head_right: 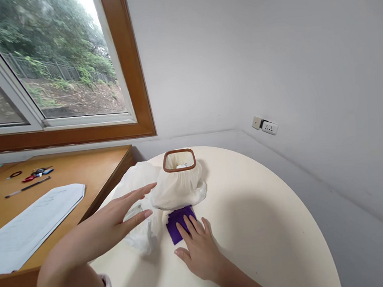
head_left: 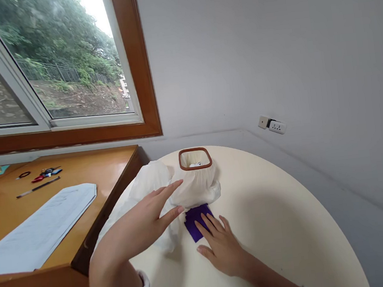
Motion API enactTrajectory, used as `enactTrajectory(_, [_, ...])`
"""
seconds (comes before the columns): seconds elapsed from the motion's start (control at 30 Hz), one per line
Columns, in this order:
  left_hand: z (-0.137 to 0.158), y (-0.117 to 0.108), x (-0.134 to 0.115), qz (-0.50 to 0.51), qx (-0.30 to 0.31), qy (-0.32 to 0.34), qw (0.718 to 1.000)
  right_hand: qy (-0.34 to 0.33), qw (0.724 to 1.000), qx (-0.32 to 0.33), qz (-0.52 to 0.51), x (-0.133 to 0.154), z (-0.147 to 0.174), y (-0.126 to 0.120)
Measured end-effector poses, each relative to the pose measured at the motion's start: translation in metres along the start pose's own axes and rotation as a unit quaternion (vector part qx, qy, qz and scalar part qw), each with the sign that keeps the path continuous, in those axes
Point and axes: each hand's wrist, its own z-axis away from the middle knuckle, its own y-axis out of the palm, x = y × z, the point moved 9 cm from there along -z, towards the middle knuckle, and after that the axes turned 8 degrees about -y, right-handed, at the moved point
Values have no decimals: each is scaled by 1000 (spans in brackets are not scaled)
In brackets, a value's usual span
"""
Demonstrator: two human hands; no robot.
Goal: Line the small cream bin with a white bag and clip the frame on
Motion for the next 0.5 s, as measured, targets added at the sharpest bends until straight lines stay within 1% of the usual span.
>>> enactTrajectory(0.1, [1,3,-3,-11,7,-2,1000,0,1000,-3,3,0,2,1])
enactTrajectory(0.2, [2,0,-16,0,-1,10,1000,5,1000,-20,3,-2,3,0])
enactTrajectory(0.27, [2,-11,-31,42,-36,30,998,14,999,-44,1,-6,3,-5])
enactTrajectory(0.37, [1,-26,-49,126,-114,52,984,29,996,-81,9,-16,6,-14])
enactTrajectory(0.4, [1,-26,-52,143,-130,53,980,29,995,-90,14,-19,9,-17])
enactTrajectory(0.43, [0,-21,-54,153,-136,52,978,28,995,-96,20,-23,14,-20])
enactTrajectory(0.5, [2,3,-56,152,-113,55,980,22,994,-101,33,-31,27,-24])
